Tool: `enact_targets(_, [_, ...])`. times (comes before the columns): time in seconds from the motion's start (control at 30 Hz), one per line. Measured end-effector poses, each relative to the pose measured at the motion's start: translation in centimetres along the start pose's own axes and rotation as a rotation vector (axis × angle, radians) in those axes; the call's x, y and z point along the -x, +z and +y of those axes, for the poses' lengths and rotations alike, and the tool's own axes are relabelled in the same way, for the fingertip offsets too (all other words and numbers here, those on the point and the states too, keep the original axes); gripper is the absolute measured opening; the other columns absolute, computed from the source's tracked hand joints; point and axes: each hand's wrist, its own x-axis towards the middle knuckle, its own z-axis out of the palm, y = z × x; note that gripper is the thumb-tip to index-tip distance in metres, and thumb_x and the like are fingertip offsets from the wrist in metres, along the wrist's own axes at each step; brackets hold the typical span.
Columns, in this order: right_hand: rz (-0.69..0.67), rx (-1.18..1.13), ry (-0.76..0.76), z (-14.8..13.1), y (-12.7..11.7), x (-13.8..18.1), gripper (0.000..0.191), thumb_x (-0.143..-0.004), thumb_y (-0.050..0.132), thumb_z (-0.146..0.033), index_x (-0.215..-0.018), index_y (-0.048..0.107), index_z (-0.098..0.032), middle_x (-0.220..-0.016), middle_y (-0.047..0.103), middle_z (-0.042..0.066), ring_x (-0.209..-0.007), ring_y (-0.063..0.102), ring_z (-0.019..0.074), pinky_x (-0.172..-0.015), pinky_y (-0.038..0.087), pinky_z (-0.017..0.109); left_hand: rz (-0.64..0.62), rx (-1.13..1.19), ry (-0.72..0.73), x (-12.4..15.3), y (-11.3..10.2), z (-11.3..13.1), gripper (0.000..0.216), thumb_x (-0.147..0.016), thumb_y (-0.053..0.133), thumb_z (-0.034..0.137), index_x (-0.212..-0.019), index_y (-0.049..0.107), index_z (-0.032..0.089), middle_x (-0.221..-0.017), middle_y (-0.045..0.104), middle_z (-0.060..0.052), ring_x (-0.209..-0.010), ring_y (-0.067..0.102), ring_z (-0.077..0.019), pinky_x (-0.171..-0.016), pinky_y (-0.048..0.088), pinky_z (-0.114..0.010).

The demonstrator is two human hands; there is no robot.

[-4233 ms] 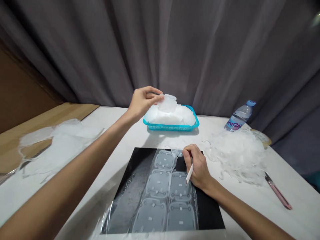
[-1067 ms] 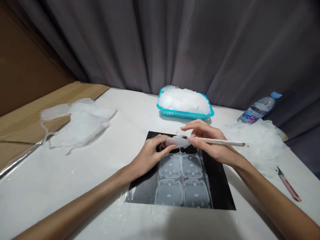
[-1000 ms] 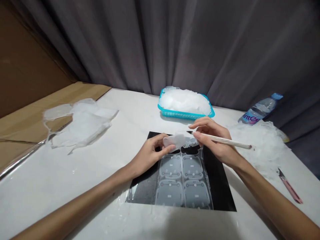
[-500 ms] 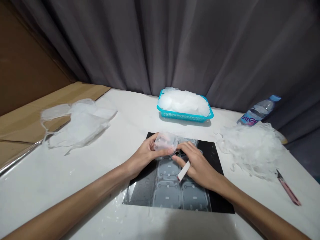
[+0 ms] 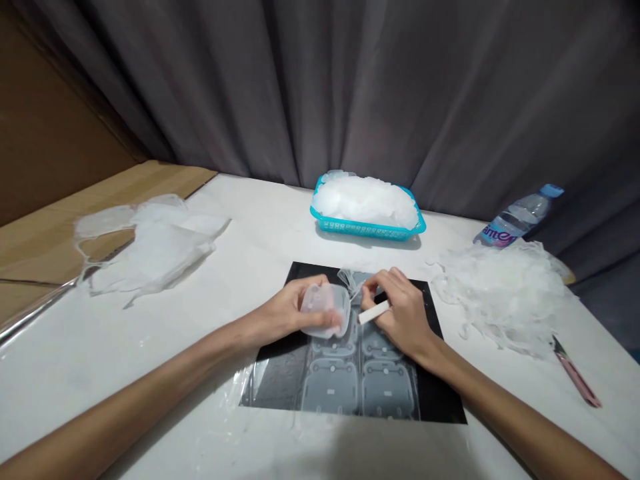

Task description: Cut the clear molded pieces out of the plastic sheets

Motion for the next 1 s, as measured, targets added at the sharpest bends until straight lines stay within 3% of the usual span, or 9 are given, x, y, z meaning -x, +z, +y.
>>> enact_targets(0.1, [0.073,0.139,0.046,1.6,0.5,-0.1,0.02,-0.088,0.062,-0.011,-0.075,0.054,-0.025,-0.075,0.065,0.002,-0.077,0.054,0.0234,-0.066,0.042,0.035,-0.338,-0.127,-0.067,1.0,-1.0,0.8,0.041,-0.078,0.087,0.04,-0.08,0.052,0.019,-0.07,0.054,0.004,-0.064,0.049,-0.0114,-0.057,0.034,-0.022])
enact_targets(0.17, [0.052,0.122,0.081,2.3,0.6,-0.1,0.017,-0.091,0.062,-0.015,-0.08,0.056,-0.025,-0.079,0.067,0.002,-0.079,0.056,0.0241,-0.068,0.044,0.035,-0.388,-0.18,-0.068,1.3,-1.4,0.9,0.041,-0.08,0.086,0.04,-0.08,0.051,0.018,-0.072,0.054,0.004,-0.065,0.048,-0.011,-0.056,0.032,-0.022])
enact_targets(0.23, [0.072,0.106,0.091,2.3,0.7,0.0,0.005,-0.095,0.063,-0.021,-0.092,0.059,-0.024,-0.087,0.068,0.004,-0.086,0.059,0.0251,-0.074,0.046,0.037,-0.325,-0.169,-0.07,1.3,-1.6,0.8,0.038,-0.082,0.085,0.041,-0.085,0.054,0.018,-0.075,0.056,0.003,-0.067,0.049,-0.0112,-0.057,0.033,-0.022])
enact_targets(0.33, [0.191,0.047,0.109,1.5,0.5,0.2,0.014,-0.097,0.064,-0.027,-0.109,0.058,-0.022,-0.1,0.064,0.007,-0.087,0.058,0.0236,-0.077,0.048,0.038,-0.227,-0.105,-0.058,0.9,-1.6,0.2,0.036,-0.082,0.085,0.04,-0.092,0.058,0.018,-0.078,0.059,0.002,-0.068,0.052,-0.0116,-0.057,0.036,-0.022])
enact_targets(0.4, [0.247,-0.057,0.104,0.6,0.1,0.4,0.012,-0.098,0.061,-0.026,-0.109,0.057,-0.023,-0.1,0.061,0.006,-0.079,0.055,0.0203,-0.073,0.048,0.036,-0.195,-0.076,-0.026,0.7,-1.5,-0.1,0.035,-0.082,0.085,0.039,-0.092,0.06,0.017,-0.078,0.062,0.001,-0.068,0.054,-0.0118,-0.058,0.038,-0.022])
enact_targets(0.53, [0.065,-0.283,0.002,-1.4,-1.1,0.8,0.007,-0.102,0.056,-0.025,-0.106,0.061,-0.023,-0.091,0.062,0.003,-0.078,0.055,0.0188,-0.071,0.047,0.034,-0.159,-0.055,0.017,0.6,-1.1,0.1,0.03,-0.088,0.079,0.041,-0.094,0.062,0.017,-0.08,0.067,-0.001,-0.07,0.059,-0.0131,-0.059,0.042,-0.023])
enact_targets(0.67, [-0.102,-0.309,-0.139,-2.5,-1.4,1.1,0.012,-0.097,0.065,-0.029,-0.107,0.062,-0.023,-0.087,0.065,0.003,-0.083,0.058,0.0212,-0.077,0.047,0.037,-0.155,-0.108,0.065,0.7,-1.0,0.5,0.031,-0.095,0.07,0.045,-0.1,0.068,0.015,-0.081,0.067,-0.003,-0.069,0.058,-0.0135,-0.058,0.042,-0.023])
enact_targets(0.83, [-0.06,-0.253,-0.203,-2.7,-0.9,1.1,0.007,-0.095,0.066,-0.019,-0.099,0.062,-0.022,-0.08,0.066,0.001,-0.077,0.056,0.0195,-0.074,0.046,0.036,-0.109,-0.209,0.131,0.7,-1.3,0.4,0.036,-0.097,0.066,0.049,-0.1,0.071,0.014,-0.071,0.059,0.001,-0.058,0.045,-0.0098,-0.05,0.032,-0.021])
enact_targets(1.0, [0.023,-0.197,-0.261,-2.8,-1.4,1.0,0.011,-0.094,0.066,-0.011,-0.098,0.064,-0.021,-0.081,0.07,0.002,-0.075,0.056,0.0183,-0.072,0.046,0.034,-0.1,-0.13,0.157,0.6,-1.3,0.3,0.027,-0.095,0.071,0.04,-0.096,0.074,0.014,-0.085,0.069,-0.003,-0.073,0.06,-0.0137,-0.063,0.044,-0.023])
